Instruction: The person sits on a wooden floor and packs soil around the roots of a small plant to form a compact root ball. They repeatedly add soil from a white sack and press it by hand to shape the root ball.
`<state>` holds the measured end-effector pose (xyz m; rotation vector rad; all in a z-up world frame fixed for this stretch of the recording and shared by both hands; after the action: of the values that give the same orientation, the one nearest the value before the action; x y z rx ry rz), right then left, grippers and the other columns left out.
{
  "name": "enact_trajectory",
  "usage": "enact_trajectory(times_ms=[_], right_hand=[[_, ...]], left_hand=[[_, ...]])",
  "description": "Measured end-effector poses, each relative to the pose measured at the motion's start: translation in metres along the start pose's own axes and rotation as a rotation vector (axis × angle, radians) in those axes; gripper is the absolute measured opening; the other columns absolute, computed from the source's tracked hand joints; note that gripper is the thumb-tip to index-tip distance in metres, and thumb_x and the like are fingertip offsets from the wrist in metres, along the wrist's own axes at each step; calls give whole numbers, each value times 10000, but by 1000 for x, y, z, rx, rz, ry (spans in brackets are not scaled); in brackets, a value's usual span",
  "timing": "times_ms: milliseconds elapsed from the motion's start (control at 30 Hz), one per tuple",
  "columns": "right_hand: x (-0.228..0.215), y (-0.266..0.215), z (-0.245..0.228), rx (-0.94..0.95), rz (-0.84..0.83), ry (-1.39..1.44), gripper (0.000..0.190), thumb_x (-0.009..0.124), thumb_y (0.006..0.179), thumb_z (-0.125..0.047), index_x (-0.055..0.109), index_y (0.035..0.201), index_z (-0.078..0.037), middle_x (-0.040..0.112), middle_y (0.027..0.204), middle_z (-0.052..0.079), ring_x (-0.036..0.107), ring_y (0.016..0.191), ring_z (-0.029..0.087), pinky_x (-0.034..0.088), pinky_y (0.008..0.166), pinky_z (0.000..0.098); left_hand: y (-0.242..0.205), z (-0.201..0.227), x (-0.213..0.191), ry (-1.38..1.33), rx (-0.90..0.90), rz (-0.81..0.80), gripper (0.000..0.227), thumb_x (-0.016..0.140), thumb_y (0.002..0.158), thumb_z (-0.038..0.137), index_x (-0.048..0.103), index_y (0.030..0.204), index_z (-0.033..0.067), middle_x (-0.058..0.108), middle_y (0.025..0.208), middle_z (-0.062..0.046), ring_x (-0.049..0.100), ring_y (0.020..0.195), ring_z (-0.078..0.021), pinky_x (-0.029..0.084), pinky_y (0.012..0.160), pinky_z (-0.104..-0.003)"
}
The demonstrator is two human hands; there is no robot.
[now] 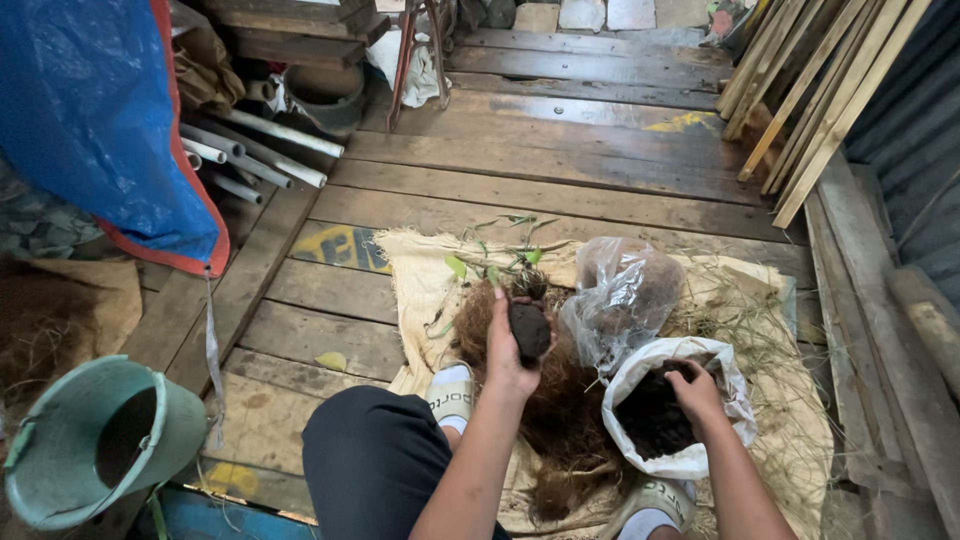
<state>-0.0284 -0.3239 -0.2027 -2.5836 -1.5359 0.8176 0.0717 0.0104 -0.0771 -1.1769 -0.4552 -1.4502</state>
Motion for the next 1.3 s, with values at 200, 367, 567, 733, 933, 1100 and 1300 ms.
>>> enact_trajectory(times_ms=[200, 367, 567, 733, 933, 1100, 1300], right_hand=[[-2, -3, 4, -33, 73, 130, 386, 735, 893, -196, 673, 1245, -53, 708, 1171, 125, 643, 1073, 227, 497, 944, 357], [-3, 0, 8, -31, 73, 126, 491, 775, 844, -172, 628, 1295, -48, 680, 1232, 109, 635, 1105, 230, 506, 936, 370], [-4, 12, 12, 127, 89, 234, 594, 752, 819, -161, 561, 1374, -67, 666, 1211, 113, 646, 1019, 243, 557, 807, 416], [-2, 1, 18, 135, 122, 291, 536, 762, 871, -246, 598, 1349, -68, 686, 1191, 103, 655, 997, 206, 556, 805, 360], [3, -10, 37, 256, 158, 319, 462, 703, 919, -229, 577, 1346, -105, 684, 1137, 144, 647, 879, 237, 551, 722, 401], [2, -3, 27, 147, 162, 324, 361, 646, 922, -145, 645, 1274, -65, 694, 1098, 64, 658, 901, 199, 572, 704, 373], [-9, 1, -78, -116, 134, 711, 230, 664, 950, -83, 649, 1175, -36, 687, 1023, 64, 667, 895, 224, 599, 753, 376]], left_hand=[[-10, 3, 8, -178, -78, 40, 541, 498, 944, 711, 591, 1037, 187, 687, 947, -42, 701, 831, -241, 578, 683, -404], [-13, 0, 17, -153, -125, -41, 639, 518, 951, 715, 638, 1094, 104, 693, 991, -97, 703, 925, -272, 594, 862, -460], [-6, -11, 8, -177, -147, -60, 590, 545, 937, 660, 639, 1129, 110, 710, 1027, -94, 704, 983, -283, 584, 927, -502], [-4, -17, 4, -211, -181, -101, 590, 574, 970, 653, 638, 1125, 88, 704, 1019, -104, 706, 974, -301, 581, 915, -506], [-10, -18, 9, -175, -222, -15, 515, 608, 932, 574, 605, 1170, 118, 694, 1059, -124, 718, 963, -310, 621, 870, -488], [-15, -17, 16, -48, -202, 24, 467, 680, 937, 472, 512, 1190, 118, 687, 1078, -149, 706, 944, -302, 667, 823, -470], [-21, -16, 29, 116, -85, -113, 460, 587, 989, 513, 531, 1207, 111, 692, 1111, -135, 733, 938, -298, 640, 797, -482]])
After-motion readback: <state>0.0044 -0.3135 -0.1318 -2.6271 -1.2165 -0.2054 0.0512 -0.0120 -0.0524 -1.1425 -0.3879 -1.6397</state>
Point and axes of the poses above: each hand's wrist, its own y-axis towards the middle knuckle, its own x-axis out of the palm, z = x × y, the point moved 5 cm from there along y, towards the middle knuckle
